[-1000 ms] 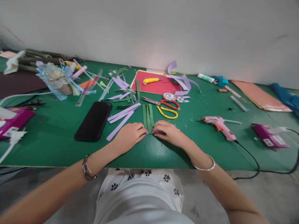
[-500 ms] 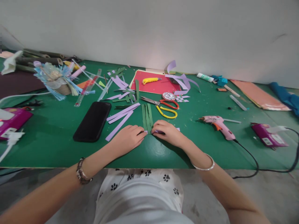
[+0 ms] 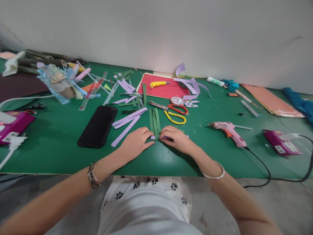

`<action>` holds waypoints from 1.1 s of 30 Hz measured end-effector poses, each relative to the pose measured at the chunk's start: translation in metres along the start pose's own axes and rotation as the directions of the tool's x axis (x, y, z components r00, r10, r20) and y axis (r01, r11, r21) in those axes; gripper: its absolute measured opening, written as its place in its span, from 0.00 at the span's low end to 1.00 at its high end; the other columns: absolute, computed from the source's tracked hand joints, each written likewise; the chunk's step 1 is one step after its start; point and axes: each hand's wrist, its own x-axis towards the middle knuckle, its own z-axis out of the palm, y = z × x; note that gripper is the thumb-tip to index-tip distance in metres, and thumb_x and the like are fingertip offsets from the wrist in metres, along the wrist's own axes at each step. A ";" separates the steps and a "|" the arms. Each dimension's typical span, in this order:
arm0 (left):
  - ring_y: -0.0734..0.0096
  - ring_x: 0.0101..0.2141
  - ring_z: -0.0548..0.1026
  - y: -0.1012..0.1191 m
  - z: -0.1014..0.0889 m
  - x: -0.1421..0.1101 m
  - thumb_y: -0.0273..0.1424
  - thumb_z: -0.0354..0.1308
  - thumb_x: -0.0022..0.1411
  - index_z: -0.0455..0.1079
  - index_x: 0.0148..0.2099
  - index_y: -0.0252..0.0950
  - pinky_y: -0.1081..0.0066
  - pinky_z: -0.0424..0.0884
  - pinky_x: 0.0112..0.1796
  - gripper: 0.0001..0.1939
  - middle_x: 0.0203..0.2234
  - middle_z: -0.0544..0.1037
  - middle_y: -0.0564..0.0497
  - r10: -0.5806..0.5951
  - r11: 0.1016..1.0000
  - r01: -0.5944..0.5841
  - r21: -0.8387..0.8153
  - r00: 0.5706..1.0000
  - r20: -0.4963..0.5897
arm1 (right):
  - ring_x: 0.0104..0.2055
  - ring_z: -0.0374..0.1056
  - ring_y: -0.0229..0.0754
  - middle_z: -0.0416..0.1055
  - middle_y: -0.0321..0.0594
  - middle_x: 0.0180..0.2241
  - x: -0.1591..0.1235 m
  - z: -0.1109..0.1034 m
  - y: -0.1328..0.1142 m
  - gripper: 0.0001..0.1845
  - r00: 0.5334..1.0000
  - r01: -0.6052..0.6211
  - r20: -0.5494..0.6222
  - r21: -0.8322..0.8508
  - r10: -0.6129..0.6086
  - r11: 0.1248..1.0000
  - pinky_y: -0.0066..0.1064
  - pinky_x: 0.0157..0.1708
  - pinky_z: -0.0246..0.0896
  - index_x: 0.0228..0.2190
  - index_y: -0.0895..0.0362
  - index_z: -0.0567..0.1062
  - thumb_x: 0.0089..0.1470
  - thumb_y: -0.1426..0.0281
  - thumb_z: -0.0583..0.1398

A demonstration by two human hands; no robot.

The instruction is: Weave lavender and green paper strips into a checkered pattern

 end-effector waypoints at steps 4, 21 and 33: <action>0.66 0.35 0.73 0.003 0.000 0.001 0.28 0.55 0.59 0.70 0.38 0.33 0.70 0.69 0.36 0.05 0.31 0.73 0.50 -0.017 1.000 0.017 0.008 1.000 -0.004 | 0.33 0.62 0.38 0.68 0.40 0.29 0.001 -0.002 0.000 0.06 1.000 0.010 0.008 0.026 -0.010 1.000 0.29 0.33 0.59 0.28 0.57 0.70 0.54 0.75 0.53; 0.66 0.35 0.73 0.006 0.002 0.001 0.24 0.51 0.61 0.70 0.37 0.31 0.69 0.69 0.35 0.07 0.31 0.73 0.48 0.019 0.999 -0.020 0.045 1.000 0.024 | 0.35 0.62 0.39 0.67 0.41 0.31 0.000 -0.003 -0.001 0.06 0.998 -0.038 0.044 0.031 0.037 0.999 0.31 0.35 0.59 0.30 0.57 0.70 0.52 0.76 0.54; 0.67 0.36 0.73 0.007 0.002 0.001 0.23 0.50 0.61 0.69 0.37 0.31 0.69 0.69 0.36 0.07 0.34 0.73 0.48 0.036 0.997 -0.039 0.070 0.998 0.042 | 0.35 0.62 0.41 0.67 0.42 0.32 0.002 0.003 -0.004 0.08 0.993 -0.120 0.015 -0.017 0.121 0.993 0.32 0.35 0.60 0.35 0.58 0.70 0.49 0.72 0.59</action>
